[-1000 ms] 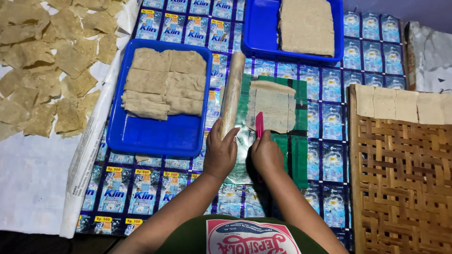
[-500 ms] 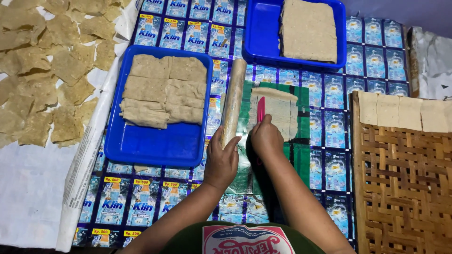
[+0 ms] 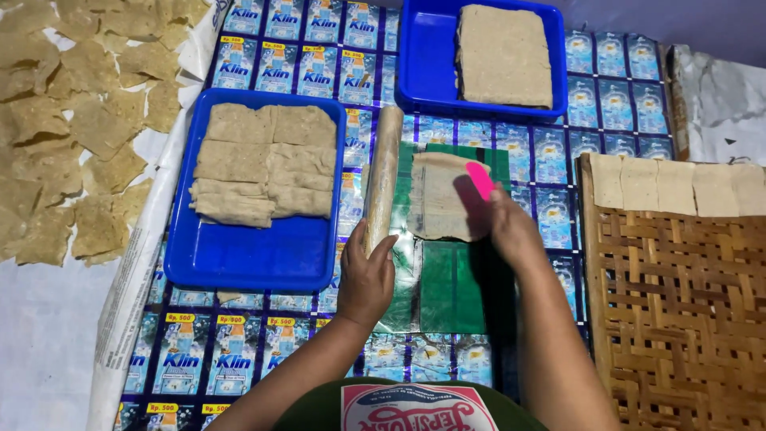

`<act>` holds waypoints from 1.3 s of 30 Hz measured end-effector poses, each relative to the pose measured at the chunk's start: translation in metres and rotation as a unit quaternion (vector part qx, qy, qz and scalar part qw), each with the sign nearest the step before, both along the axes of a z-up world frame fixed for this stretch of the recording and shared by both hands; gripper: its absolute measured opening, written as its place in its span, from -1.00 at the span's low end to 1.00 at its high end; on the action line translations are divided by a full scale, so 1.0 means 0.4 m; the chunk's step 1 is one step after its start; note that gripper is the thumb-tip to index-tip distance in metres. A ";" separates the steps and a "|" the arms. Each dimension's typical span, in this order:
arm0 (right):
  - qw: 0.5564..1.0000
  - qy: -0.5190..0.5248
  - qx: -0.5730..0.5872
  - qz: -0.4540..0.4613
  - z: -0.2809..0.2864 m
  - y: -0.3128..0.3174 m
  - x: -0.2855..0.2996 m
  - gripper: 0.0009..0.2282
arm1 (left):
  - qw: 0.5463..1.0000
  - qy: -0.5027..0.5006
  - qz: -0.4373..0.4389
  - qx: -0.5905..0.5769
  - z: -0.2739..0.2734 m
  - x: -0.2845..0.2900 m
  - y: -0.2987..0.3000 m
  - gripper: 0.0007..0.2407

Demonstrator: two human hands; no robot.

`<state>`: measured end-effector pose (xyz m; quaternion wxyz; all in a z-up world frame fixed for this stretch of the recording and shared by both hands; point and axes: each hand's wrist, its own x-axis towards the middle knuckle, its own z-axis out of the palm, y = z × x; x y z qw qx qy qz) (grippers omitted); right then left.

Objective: Preparing thin cracker sheets by rolling dough with a wooden pin and cutting it into shapes.

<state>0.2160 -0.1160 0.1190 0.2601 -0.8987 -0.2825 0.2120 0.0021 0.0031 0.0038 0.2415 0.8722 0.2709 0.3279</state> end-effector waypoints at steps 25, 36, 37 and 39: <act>0.865 -0.415 -0.222 0.174 -0.183 -0.180 0.348 -0.92 | 1.000 0.009 0.008 -0.009 0.005 0.008 -0.011 -0.72; 0.859 -0.426 -0.188 0.214 -0.193 -0.102 0.316 -0.96 | 1.000 0.007 0.005 -0.012 0.006 0.008 -0.009 -0.72; 0.859 -0.425 -0.187 0.215 -0.196 -0.093 0.312 -0.96 | 1.000 0.008 0.006 -0.012 0.006 0.008 -0.009 -0.72; 0.861 -0.430 -0.156 0.222 -0.203 -0.075 0.304 -0.94 | 1.000 0.002 0.006 -0.016 0.005 0.008 -0.007 -0.72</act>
